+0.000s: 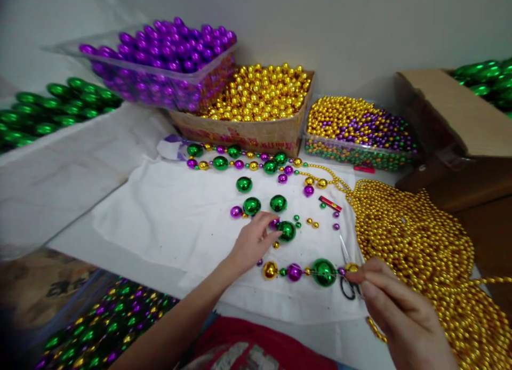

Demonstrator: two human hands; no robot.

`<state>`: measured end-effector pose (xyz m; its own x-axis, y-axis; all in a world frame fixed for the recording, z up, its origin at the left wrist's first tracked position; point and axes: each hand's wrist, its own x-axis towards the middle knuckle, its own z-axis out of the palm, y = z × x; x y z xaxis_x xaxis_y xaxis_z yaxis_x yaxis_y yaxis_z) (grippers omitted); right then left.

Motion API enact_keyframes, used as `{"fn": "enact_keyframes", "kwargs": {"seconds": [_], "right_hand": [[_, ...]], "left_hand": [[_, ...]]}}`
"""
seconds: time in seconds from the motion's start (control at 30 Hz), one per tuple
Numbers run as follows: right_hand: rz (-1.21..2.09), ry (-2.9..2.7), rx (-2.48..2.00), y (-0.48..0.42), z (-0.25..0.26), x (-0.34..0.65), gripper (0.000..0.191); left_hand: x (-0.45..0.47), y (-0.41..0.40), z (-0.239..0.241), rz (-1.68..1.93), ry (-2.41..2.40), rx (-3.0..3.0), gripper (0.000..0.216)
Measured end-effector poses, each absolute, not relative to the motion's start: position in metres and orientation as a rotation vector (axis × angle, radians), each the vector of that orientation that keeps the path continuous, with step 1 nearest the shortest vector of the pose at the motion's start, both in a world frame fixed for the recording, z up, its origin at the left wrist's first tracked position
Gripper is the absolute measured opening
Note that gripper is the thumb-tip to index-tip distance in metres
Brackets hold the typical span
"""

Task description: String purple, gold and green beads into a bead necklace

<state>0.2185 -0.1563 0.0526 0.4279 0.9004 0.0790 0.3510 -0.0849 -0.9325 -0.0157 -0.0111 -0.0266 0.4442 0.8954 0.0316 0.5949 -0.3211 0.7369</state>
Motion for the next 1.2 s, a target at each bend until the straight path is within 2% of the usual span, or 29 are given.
{"fn": "enact_keyframes", "kwargs": {"seconds": [0.1,0.23,0.33,0.43,0.53,0.63,0.73,0.9,1.2], "right_hand": [[0.845,-1.104,-1.599,-0.147,0.052,0.208,0.021],[0.962,-0.868,-1.638,-0.149,0.043,0.208,0.026],[1.036,-0.571,-1.621,-0.156,0.032,0.213,0.032],[1.066,-0.465,-1.627,-0.158,0.026,0.215,0.034],[1.084,-0.569,-1.63,-0.154,0.025,0.212,0.028],[1.054,-0.825,-1.599,-0.146,0.025,0.203,0.02],[0.995,-1.179,-1.613,-0.142,0.023,0.195,0.016],[0.945,-1.56,-1.594,-0.142,0.009,0.191,0.021],[0.914,-1.439,-1.626,-0.143,0.003,0.164,0.022]], "left_hand": [[0.006,-0.011,-0.03,0.486,1.23,2.445,0.053],[0.012,-0.003,-0.035,0.396,1.111,2.607,0.051],[0.005,0.004,-0.029,0.582,1.071,2.297,0.046],[-0.006,0.009,-0.02,0.771,0.948,1.573,0.042],[-0.017,0.012,-0.014,0.803,0.701,0.835,0.035],[-0.027,0.014,-0.014,0.817,0.579,0.425,0.031],[-0.034,0.017,-0.015,0.862,0.553,0.278,0.036],[-0.042,0.023,-0.015,0.948,0.563,0.222,0.039],[-0.046,0.021,-0.017,0.993,0.592,0.23,0.038]]}}
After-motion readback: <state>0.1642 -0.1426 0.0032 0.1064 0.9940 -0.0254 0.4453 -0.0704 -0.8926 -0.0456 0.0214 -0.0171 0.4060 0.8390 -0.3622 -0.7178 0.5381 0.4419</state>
